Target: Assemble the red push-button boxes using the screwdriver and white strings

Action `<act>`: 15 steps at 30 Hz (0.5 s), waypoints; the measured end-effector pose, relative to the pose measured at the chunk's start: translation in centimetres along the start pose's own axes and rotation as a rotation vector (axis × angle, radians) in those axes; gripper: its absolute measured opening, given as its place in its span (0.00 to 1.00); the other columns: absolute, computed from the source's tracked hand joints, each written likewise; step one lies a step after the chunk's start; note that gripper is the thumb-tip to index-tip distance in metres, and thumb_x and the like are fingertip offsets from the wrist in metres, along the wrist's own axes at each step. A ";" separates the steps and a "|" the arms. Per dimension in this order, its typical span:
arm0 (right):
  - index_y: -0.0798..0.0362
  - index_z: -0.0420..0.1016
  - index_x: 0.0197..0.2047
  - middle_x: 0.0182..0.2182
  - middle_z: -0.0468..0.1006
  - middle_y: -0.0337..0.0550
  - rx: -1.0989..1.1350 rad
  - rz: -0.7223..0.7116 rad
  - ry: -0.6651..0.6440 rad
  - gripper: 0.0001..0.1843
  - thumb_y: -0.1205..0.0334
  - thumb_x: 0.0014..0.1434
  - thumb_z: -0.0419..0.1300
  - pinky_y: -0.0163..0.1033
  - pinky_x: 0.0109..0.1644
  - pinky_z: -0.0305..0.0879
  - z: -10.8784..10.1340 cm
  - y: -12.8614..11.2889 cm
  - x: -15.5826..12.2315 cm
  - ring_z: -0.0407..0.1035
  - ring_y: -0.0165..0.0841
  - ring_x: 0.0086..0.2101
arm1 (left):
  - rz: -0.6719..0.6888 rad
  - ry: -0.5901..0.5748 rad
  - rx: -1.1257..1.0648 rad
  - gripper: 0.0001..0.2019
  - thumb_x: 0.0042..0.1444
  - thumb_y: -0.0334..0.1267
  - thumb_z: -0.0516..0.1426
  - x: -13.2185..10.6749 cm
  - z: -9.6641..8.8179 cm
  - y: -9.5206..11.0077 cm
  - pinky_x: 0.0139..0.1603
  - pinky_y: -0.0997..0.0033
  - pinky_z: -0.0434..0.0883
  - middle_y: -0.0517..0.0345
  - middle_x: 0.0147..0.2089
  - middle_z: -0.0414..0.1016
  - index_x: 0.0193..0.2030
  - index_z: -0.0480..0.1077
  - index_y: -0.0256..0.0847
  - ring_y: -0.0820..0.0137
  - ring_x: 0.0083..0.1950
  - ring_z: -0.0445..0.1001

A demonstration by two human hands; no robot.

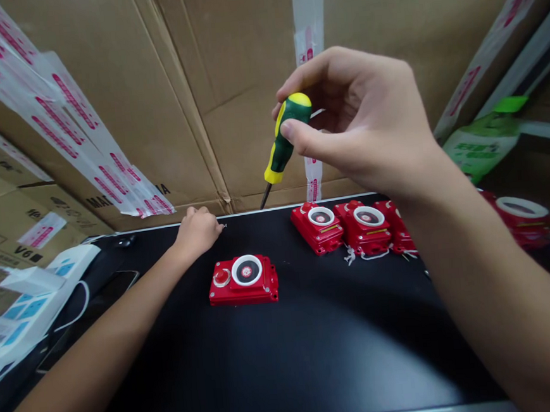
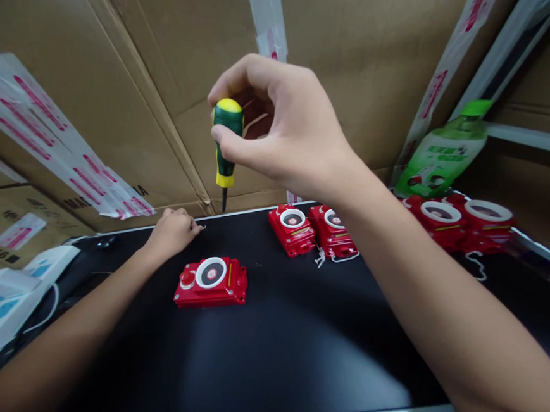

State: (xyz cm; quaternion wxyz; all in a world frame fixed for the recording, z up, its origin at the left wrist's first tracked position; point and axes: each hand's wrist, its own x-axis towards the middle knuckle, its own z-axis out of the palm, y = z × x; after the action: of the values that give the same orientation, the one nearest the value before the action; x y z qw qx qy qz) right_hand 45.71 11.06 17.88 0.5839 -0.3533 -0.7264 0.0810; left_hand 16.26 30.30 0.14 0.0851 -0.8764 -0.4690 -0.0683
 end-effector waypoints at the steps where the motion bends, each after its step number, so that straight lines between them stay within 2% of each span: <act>1: 0.42 0.81 0.41 0.42 0.83 0.40 -0.004 -0.004 0.000 0.09 0.64 0.59 0.73 0.49 0.48 0.81 0.0 0.0 0.0 0.80 0.41 0.43 | 0.004 0.000 -0.011 0.14 0.70 0.44 0.62 -0.1 0.0 -0.1 0.58 0.48 0.77 0.48 0.56 0.79 0.55 0.75 0.37 0.58 0.56 0.79; 10: 0.42 0.81 0.43 0.42 0.82 0.41 -0.009 -0.025 -0.014 0.09 0.65 0.60 0.72 0.49 0.46 0.82 0.2 -0.2 -0.1 0.79 0.40 0.41 | 0.013 0.018 -0.179 0.14 0.72 0.43 0.61 -1.0 -0.4 0.3 0.55 0.53 0.80 0.48 0.58 0.78 0.58 0.74 0.39 0.61 0.53 0.80; 12: 0.43 0.81 0.43 0.41 0.82 0.40 0.002 -0.032 -0.017 0.10 0.65 0.59 0.73 0.48 0.46 0.82 0.2 -0.2 -0.2 0.79 0.40 0.41 | 0.008 0.016 -0.227 0.12 0.72 0.43 0.61 -1.4 -0.8 0.6 0.55 0.55 0.80 0.49 0.56 0.79 0.55 0.76 0.39 0.62 0.52 0.80; 15: 0.45 0.81 0.42 0.39 0.82 0.40 0.015 0.001 -0.003 0.11 0.62 0.57 0.76 0.46 0.43 0.81 0.3 -0.2 -0.3 0.78 0.39 0.39 | 0.002 0.034 -0.320 0.10 0.72 0.42 0.59 -2.4 -2.1 1.3 0.56 0.52 0.78 0.49 0.48 0.81 0.45 0.80 0.39 0.60 0.49 0.81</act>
State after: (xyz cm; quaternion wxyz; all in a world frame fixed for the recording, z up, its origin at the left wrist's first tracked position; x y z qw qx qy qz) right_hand 45.35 10.80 17.64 0.5852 -0.3491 -0.7267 0.0871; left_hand 15.95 27.19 1.61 -0.0476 -0.8780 -0.4497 -0.1570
